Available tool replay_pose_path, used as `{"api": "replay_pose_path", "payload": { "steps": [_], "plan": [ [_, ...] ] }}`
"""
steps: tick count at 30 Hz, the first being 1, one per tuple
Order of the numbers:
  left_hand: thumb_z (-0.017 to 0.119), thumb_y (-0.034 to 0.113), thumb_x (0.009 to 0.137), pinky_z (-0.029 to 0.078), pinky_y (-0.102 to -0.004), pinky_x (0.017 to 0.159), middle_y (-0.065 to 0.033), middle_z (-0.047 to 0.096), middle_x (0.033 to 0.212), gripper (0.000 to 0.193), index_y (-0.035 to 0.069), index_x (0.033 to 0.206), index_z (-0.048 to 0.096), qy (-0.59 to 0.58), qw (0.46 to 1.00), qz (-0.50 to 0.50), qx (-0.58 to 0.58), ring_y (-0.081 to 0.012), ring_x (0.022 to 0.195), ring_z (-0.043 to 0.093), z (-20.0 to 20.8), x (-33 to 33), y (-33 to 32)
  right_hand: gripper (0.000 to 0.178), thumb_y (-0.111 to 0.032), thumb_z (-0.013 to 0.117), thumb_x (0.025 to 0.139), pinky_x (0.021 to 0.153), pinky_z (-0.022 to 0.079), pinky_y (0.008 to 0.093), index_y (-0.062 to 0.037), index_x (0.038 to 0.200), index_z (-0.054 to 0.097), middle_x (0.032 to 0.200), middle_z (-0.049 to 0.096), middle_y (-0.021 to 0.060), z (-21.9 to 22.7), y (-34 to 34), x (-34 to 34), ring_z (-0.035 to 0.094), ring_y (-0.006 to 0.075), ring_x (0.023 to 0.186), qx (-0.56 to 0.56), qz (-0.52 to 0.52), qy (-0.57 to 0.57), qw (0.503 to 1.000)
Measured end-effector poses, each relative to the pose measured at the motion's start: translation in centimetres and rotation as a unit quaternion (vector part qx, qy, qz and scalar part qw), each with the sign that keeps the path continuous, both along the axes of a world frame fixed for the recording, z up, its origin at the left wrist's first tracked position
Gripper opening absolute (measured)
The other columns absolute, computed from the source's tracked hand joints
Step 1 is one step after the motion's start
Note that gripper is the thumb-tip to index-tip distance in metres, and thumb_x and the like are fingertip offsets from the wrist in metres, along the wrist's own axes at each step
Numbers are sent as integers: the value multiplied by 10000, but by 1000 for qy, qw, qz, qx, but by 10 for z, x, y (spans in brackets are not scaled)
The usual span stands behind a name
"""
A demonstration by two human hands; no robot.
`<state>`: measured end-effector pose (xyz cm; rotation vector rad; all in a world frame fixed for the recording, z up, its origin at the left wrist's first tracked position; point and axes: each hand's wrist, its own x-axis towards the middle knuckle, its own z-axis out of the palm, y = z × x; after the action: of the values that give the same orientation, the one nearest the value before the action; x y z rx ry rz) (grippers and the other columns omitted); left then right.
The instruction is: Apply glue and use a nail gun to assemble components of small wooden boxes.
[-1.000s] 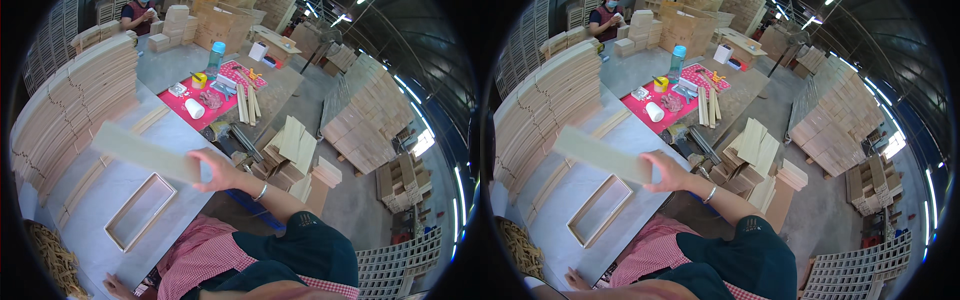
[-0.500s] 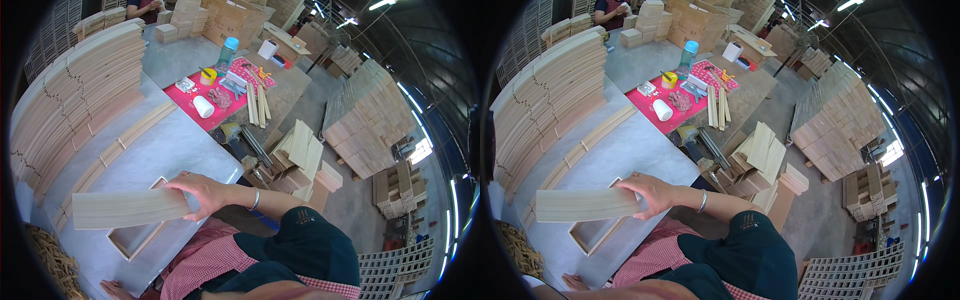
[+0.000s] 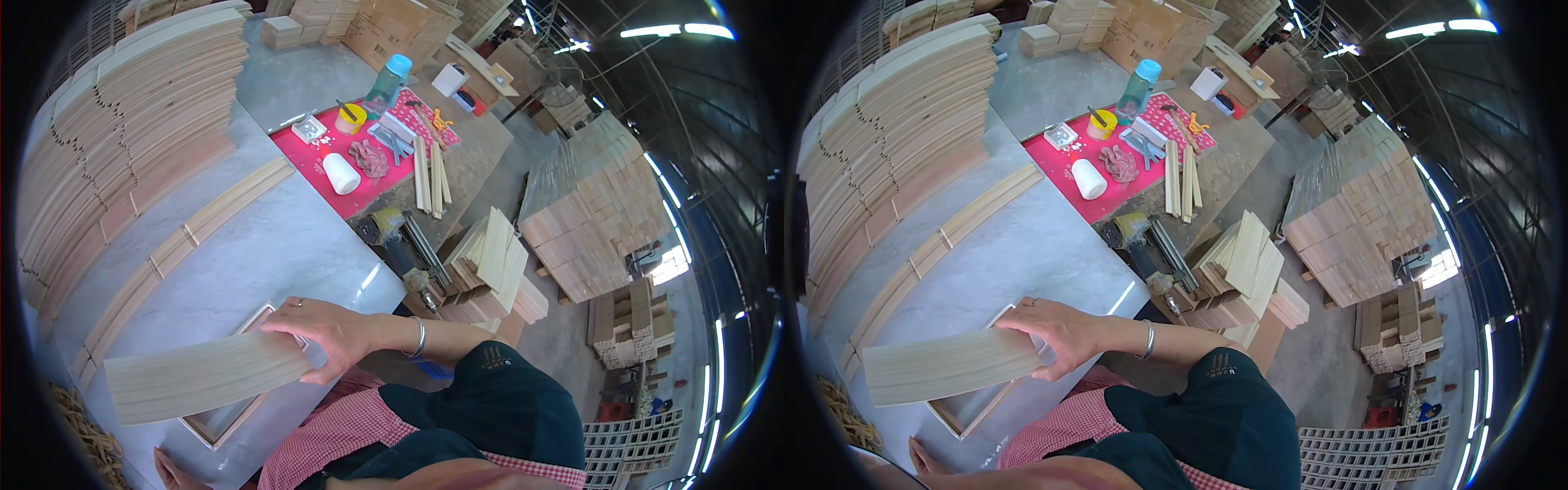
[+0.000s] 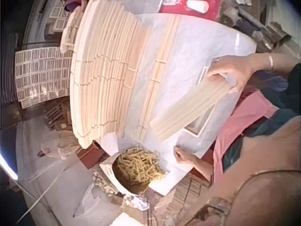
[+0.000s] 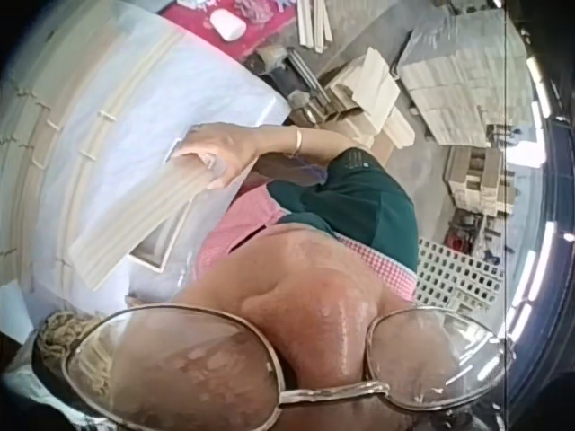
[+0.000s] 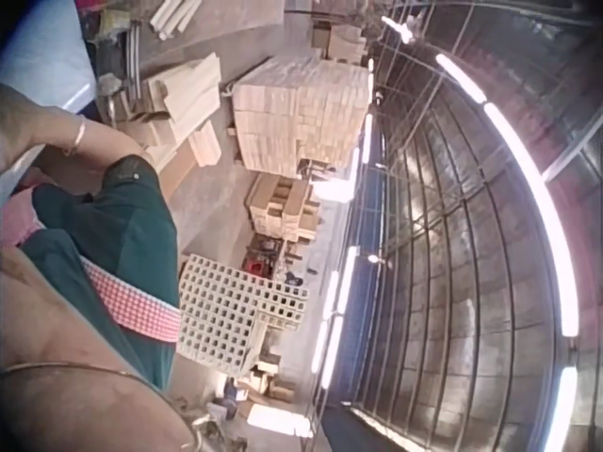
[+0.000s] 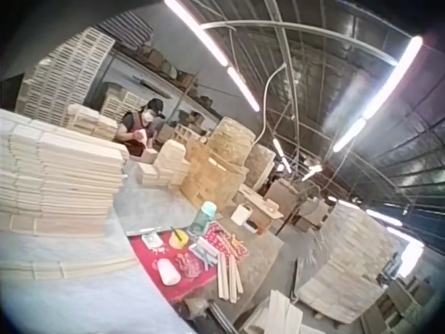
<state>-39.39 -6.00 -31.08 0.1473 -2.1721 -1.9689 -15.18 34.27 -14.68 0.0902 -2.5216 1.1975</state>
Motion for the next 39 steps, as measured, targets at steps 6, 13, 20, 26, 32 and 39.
{"api": "replay_pose_path", "payload": {
  "steps": [6,13,20,26,32,39],
  "plan": [
    [546,198,977,487,-293,747,-88,663,806,266,-14,920,696,-37,998,26,36,-212,767,584,11,4,9,817,-251,757,635,964,417,430,27,1354,489,1099,616,136,-8,7,-16,542,317,918,-5,24,3,1000],
    [616,220,964,499,-290,734,-116,682,824,291,-55,964,712,-25,1000,-4,12,-205,765,593,-6,-5,-5,823,-270,750,633,959,415,427,29,1353,490,1094,614,137,-8,10,-12,537,320,943,-8,37,-19,999],
    [675,215,946,513,-291,723,-141,699,842,311,-85,1010,724,30,998,-55,1,-202,764,604,-32,-24,-21,800,-277,759,636,927,422,409,21,1334,505,1055,620,134,4,-1,23,537,318,908,-2,-3,-10,1000],
    [716,139,901,536,-305,721,-160,715,864,265,-84,1042,731,64,993,-96,-13,-211,767,623,-66,-54,-52,766,-265,776,636,891,434,385,5,1309,529,1021,629,129,5,-16,64,539,311,870,-4,-44,39,998],
    [716,124,887,542,-309,730,-166,721,874,247,-80,1027,731,52,990,-130,1,-215,779,632,-52,-65,-53,770,-241,784,643,900,450,386,18,1322,528,1045,648,144,0,-33,100,559,319,893,8,-75,73,994],
    [683,127,897,540,-305,741,-163,723,875,235,-71,1016,725,16,991,-135,2,-215,797,640,-22,-44,-46,771,-231,789,636,912,452,383,16,1321,534,1085,664,156,0,-43,129,566,319,907,13,-87,66,994]
  ]
}}
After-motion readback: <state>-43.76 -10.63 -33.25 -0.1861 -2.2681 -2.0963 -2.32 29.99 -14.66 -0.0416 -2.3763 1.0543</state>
